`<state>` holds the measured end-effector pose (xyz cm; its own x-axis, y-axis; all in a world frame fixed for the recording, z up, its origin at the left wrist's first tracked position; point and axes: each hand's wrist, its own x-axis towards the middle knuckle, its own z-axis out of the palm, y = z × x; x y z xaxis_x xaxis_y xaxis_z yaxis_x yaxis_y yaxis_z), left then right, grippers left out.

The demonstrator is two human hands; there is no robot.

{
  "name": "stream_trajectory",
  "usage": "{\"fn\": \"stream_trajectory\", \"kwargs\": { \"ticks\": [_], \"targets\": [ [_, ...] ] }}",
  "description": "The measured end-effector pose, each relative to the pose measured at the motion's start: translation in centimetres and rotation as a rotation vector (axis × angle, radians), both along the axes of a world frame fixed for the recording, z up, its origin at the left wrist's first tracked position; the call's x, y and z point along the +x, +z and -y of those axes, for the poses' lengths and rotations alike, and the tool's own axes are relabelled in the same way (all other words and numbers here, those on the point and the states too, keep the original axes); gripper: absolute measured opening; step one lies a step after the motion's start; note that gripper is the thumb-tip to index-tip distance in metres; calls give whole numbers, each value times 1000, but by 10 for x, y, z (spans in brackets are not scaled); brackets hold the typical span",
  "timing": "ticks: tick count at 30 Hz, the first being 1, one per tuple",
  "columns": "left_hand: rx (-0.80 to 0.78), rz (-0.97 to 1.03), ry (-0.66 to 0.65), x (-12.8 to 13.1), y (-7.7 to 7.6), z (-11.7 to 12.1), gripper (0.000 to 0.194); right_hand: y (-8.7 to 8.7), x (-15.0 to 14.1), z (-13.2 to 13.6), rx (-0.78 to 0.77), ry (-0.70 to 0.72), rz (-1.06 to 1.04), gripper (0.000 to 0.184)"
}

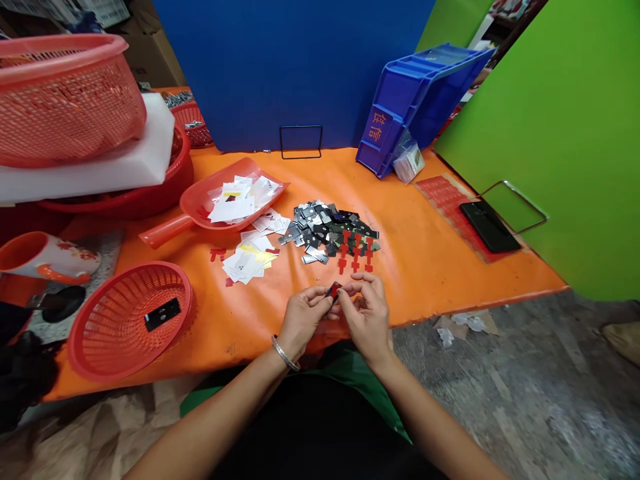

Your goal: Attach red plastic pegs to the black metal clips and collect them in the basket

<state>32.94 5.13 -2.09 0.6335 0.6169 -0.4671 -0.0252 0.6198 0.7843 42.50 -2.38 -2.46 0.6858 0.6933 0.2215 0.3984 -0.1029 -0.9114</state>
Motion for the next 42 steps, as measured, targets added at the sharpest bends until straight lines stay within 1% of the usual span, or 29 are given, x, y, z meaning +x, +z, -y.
{"fn": "stream_trajectory", "kwargs": {
  "ticks": [5,8,10,13,20,24,29,30,33,34,35,37,38,40,42],
  "targets": [
    [-11,-10,8,0,3,2,31,4,3,-6,-1,-8,-226,16],
    [-21,-12,3,0,3,2,31,5,3,-8,-4,1,-322,19],
    [-29,-14,-2,0,3,1,30,6,4,-8,-8,1,-337,19],
    [-41,-20,-5,0,4,1,28,6,5,-8,-16,-11,-290,19],
    [-43,-35,-10,0,5,1,29,3,7,-8,-32,-17,-257,19],
    [-35,-26,-6,0,6,3,28,2,6,-8,-27,-19,-303,19],
    [-10,6,-4,-1,7,5,28,3,2,-9,-10,-19,-417,18],
    [-5,14,-5,-1,7,5,28,3,2,-9,16,-30,-427,20],
    [-10,29,-13,-4,7,5,32,3,6,-11,89,-58,-456,40],
    [-13,35,-16,-5,8,4,33,3,7,-12,81,-40,-480,43],
    [-13,41,-18,-6,9,4,35,3,9,-12,52,-4,-509,41],
    [3,53,-28,-8,11,2,35,4,10,-11,-36,99,-567,32],
    [15,52,-33,-10,12,1,35,5,9,-10,-68,140,-589,31],
    [35,31,-37,-13,12,0,34,6,6,-9,-93,188,-611,30],
    [51,-6,-40,-17,10,-1,34,6,1,-9,-85,209,-608,29]
  ]
}}
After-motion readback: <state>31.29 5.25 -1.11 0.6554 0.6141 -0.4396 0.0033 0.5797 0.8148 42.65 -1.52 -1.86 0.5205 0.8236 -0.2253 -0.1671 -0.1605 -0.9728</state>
